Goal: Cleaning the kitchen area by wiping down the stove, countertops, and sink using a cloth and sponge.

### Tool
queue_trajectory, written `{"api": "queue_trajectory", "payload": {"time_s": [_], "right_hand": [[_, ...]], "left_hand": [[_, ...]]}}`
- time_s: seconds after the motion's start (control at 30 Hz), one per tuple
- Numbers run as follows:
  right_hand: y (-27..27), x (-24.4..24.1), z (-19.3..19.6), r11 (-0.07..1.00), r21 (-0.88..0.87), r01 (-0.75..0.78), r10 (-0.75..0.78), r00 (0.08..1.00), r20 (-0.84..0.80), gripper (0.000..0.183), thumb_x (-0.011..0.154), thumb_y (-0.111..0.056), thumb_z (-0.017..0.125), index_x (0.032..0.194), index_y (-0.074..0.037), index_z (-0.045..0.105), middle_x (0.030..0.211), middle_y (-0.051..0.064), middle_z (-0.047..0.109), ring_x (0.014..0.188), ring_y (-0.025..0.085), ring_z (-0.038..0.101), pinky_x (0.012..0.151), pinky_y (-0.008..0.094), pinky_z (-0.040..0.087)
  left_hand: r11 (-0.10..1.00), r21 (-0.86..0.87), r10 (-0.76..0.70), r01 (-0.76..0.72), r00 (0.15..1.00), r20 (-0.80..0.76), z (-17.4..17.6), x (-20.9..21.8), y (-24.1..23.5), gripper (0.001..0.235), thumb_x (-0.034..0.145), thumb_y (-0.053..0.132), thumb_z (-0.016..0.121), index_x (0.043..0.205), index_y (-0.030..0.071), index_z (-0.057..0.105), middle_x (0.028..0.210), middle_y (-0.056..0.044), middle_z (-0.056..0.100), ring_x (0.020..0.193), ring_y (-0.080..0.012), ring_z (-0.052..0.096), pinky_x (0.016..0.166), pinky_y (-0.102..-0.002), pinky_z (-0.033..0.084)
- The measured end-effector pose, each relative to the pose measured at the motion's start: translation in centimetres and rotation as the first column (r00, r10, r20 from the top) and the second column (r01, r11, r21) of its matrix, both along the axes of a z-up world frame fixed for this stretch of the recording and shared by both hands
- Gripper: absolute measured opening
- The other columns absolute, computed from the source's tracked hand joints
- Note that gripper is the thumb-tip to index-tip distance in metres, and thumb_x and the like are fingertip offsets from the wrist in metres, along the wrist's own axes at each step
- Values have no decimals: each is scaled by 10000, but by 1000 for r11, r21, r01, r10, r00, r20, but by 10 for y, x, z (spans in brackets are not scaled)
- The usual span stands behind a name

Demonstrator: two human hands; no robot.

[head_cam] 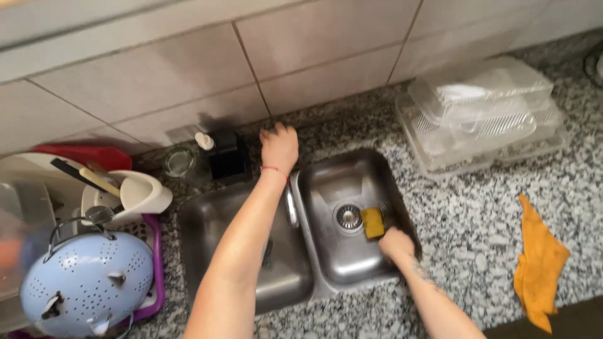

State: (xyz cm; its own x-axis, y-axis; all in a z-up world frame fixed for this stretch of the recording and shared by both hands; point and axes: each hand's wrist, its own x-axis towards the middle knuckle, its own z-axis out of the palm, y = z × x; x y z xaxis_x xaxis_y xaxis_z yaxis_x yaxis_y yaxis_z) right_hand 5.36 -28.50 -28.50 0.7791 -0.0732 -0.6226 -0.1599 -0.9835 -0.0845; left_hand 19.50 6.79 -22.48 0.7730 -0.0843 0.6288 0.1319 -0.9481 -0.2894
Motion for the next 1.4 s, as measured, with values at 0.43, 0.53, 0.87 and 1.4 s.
{"api": "queue_trajectory", "payload": {"time_s": [0.43,0.53,0.87,1.4], "right_hand": [[153,-46,189,864,468,-186,228,973,-34,346,937,-336,391,1019,-106,636,804,161,699,992,395,614,874,481,463],[192,-47,140,844,488,-220,249,968,6,352,914,-374,352,1060,-166,596,953,145,684,1027,374,602,864,503,471],[159,-91,198,912,373,-170,147,985,89,350,948,-388,341,1063,-129,546,960,211,663,1003,408,615,851,511,481],[164,-88,223,869,454,-196,152,980,132,414,945,-407,366,905,-66,598,920,285,646,1002,462,583,846,530,458]], "left_hand": [[-329,-937,226,-116,954,-197,18,-215,-41,576,882,252,616,1341,9,367,1260,-215,474,1192,-373,478,1025,-448,377],[-842,-492,-40,-222,935,-353,-35,-237,-71,605,920,496,474,1334,66,377,1174,-128,595,980,-290,635,862,-489,478],[-754,-646,82,-120,958,-274,-10,-198,-83,360,937,453,458,856,128,592,638,-144,670,457,-199,645,348,-245,495],[-731,-669,-69,-132,990,-120,29,-225,-49,217,970,177,456,1093,55,586,967,-153,691,677,-246,698,504,-258,586]]}}
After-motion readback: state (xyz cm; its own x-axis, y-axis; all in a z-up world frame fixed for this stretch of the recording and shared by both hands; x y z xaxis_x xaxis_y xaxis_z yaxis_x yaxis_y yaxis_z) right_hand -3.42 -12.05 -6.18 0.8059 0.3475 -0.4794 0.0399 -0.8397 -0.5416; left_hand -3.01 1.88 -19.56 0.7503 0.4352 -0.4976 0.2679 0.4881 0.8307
